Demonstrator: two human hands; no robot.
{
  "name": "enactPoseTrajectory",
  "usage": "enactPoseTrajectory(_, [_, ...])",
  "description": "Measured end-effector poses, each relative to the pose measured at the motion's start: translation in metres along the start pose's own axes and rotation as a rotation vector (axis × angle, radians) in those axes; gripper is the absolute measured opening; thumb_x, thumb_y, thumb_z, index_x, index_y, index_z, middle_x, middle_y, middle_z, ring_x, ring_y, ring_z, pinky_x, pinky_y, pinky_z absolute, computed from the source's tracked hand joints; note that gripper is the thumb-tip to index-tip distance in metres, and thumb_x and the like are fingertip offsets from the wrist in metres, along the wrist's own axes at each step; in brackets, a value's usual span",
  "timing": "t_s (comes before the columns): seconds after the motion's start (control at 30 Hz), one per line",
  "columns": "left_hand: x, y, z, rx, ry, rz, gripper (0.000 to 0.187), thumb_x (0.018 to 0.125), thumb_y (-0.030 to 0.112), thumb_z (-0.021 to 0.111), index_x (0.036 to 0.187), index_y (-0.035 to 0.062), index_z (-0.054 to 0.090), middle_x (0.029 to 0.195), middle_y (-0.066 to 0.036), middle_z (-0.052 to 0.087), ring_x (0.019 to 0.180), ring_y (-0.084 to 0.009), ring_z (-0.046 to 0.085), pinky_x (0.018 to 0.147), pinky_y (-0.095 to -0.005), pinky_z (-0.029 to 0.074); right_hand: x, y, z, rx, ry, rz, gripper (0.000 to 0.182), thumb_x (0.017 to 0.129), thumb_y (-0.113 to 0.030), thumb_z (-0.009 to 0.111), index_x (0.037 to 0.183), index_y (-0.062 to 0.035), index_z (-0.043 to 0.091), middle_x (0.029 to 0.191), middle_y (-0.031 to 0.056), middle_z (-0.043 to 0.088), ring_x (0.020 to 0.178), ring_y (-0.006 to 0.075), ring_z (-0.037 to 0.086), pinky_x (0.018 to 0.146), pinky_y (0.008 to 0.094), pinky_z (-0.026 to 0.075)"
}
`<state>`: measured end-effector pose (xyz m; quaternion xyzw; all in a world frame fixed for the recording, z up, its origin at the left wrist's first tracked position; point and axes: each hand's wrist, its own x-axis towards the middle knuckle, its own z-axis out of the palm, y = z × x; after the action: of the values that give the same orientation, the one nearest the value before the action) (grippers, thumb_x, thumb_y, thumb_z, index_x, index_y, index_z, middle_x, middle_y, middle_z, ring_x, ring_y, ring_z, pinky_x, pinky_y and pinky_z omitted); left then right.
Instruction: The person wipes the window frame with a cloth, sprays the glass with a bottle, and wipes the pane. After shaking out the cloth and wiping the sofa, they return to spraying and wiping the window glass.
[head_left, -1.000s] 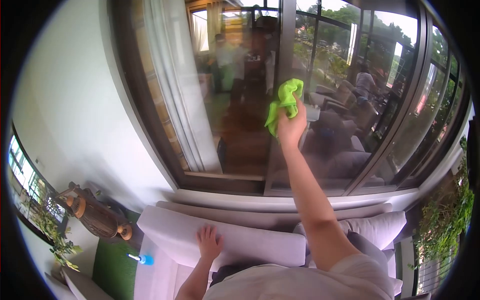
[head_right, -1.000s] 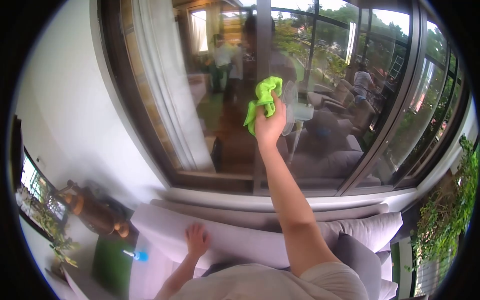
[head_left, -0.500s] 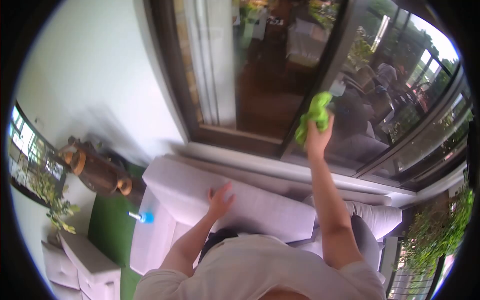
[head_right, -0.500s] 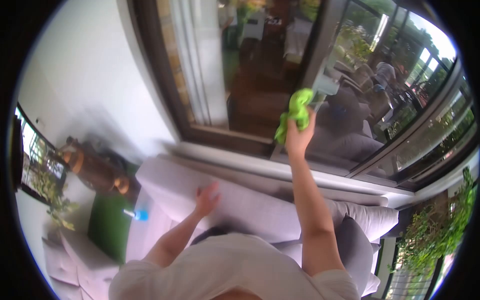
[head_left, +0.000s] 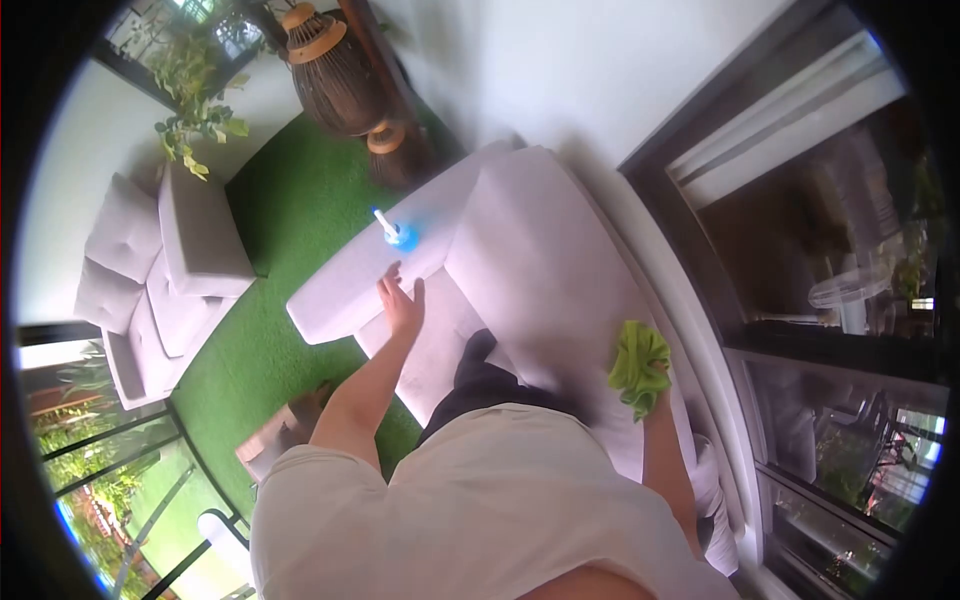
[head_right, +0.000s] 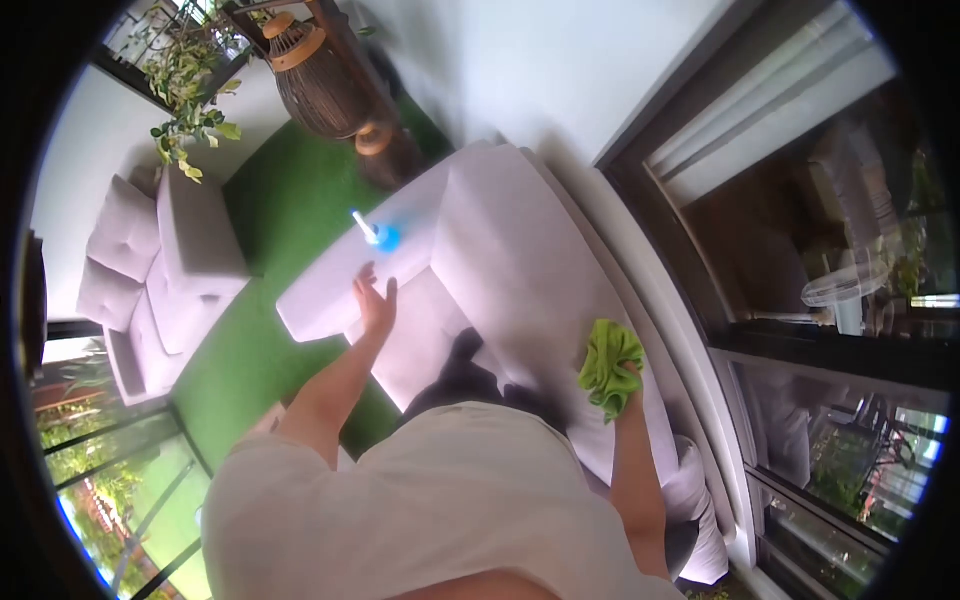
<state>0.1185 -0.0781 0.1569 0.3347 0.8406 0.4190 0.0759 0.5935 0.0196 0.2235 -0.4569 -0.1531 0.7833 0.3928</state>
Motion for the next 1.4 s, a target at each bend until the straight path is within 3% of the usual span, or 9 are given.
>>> enactPoseTrajectory(0.23, [0.114, -0.090, 0.049, 0.232, -0.165, -0.366, 0.122, 0.050, 0.040, 0.089, 0.145, 0.0084, 0.018, 0.132, -0.022, 0.045, 0.124, -0.0370, 0.042, 0.104, -0.0468, 0.035, -0.002, 0.010, -0.006, 0.038, 0.050, -0.096, 0.057, 0.081, -0.022, 0.063, 0.132, -0.0024, 0.045, 0.121, 0.0172, 0.057, 0.104, 0.0323, 0.061, 0.089, 0.0465, 0.053])
enactPoseTrajectory(0.47, [0.145, -0.108, 0.087, -0.284, -0.109, -0.222, 0.070, 0.094, 0.029, 0.056, 0.146, 0.0012, 0.020, 0.133, -0.025, 0.049, 0.117, -0.0383, 0.053, 0.099, -0.0411, 0.044, -0.003, 0.021, -0.016, -0.049, 0.343, -0.147, 0.036, 0.082, -0.013, 0.059, 0.114, 0.0051, 0.058, 0.100, 0.0168, 0.065, 0.079, 0.0274, 0.067, 0.070, 0.0405, 0.057])
enactPoseTrajectory(0.53, [0.134, -0.084, 0.072, 0.282, -0.161, 0.000, 0.071, 0.095, 0.028, 0.054, 0.148, 0.0036, 0.013, 0.130, -0.025, 0.051, 0.114, -0.0365, 0.056, 0.094, -0.0409, 0.048, -0.017, 0.007, 0.010, -0.205, 0.370, -0.115, 0.034, 0.083, -0.015, 0.060, 0.112, 0.0043, 0.060, 0.100, 0.0154, 0.065, 0.081, 0.0241, 0.066, 0.070, 0.0371, 0.055])
enactPoseTrajectory(0.87, [0.150, 0.222, 0.021, -0.647, -0.036, 0.273, 0.058, 0.088, 0.026, 0.065, 0.134, -0.0036, 0.045, 0.124, -0.017, 0.057, 0.102, -0.0243, 0.058, 0.083, -0.0345, 0.051, -0.056, 0.010, 0.027, 0.111, 0.164, -0.313, 0.040, 0.087, -0.012, 0.053, 0.125, 0.0012, 0.050, 0.110, 0.0148, 0.061, 0.095, 0.0237, 0.063, 0.086, 0.0343, 0.050])
enactPoseTrajectory(0.97, [0.134, 0.317, 0.011, -1.043, -0.491, 0.166, 0.054, 0.086, 0.016, 0.057, 0.136, 0.0033, 0.042, 0.099, -0.005, 0.050, 0.089, -0.0158, 0.052, 0.077, -0.0325, 0.047, -0.088, -0.014, 0.025, 0.174, 0.307, -0.300, 0.039, 0.089, -0.014, 0.052, 0.124, 0.0021, 0.049, 0.109, 0.0173, 0.061, 0.095, 0.0267, 0.064, 0.082, 0.0373, 0.054])
enactPoseTrajectory(1.13, [0.005, 0.431, 0.060, -1.033, -1.030, 0.820, 0.095, 0.077, 0.050, 0.069, 0.145, 0.0025, 0.024, 0.145, -0.013, 0.035, 0.126, -0.0300, 0.046, 0.103, -0.0397, 0.035, -0.131, -0.026, -0.056, 0.436, 0.329, -0.515, 0.040, 0.091, -0.018, 0.050, 0.127, 0.0013, 0.045, 0.108, 0.0181, 0.061, 0.093, 0.0311, 0.064, 0.076, 0.0429, 0.056])
enactPoseTrajectory(1.17, [0.020, 0.394, 0.109, -0.637, -0.915, 0.521, 0.061, 0.089, 0.025, 0.055, 0.139, -0.0035, 0.034, 0.127, -0.012, 0.050, 0.113, -0.0229, 0.049, 0.096, -0.0351, 0.041, -0.140, -0.028, -0.077, 0.439, 0.357, -0.522, 0.042, 0.092, -0.021, 0.049, 0.128, 0.0001, 0.044, 0.112, 0.0191, 0.059, 0.096, 0.0332, 0.063, 0.076, 0.0462, 0.056])
enactPoseTrajectory(1.2, [-0.056, 0.457, 0.066, -0.752, -1.063, 0.631, 0.079, 0.081, 0.044, 0.065, 0.137, -0.0022, 0.035, 0.126, -0.018, 0.053, 0.119, -0.0300, 0.053, 0.098, -0.0361, 0.041, -0.146, -0.032, -0.100, 0.435, 0.382, -0.538, 0.044, 0.092, -0.023, 0.049, 0.130, -0.0011, 0.042, 0.116, 0.0201, 0.057, 0.099, 0.0353, 0.062, 0.076, 0.0494, 0.055])
enactPoseTrajectory(1.4, [-0.204, 0.628, 0.029, -1.264, -1.459, 1.027, 0.040, 0.085, 0.022, 0.063, 0.114, -0.0033, 0.054, 0.110, -0.016, 0.063, 0.105, -0.0222, 0.060, 0.094, -0.0334, 0.044, -0.209, -0.061, -0.190, 0.451, 0.197, -0.938, 0.050, 0.084, -0.024, 0.044, 0.126, 0.0024, 0.046, 0.110, 0.0221, 0.059, 0.098, 0.0393, 0.060, 0.080, 0.0515, 0.053])
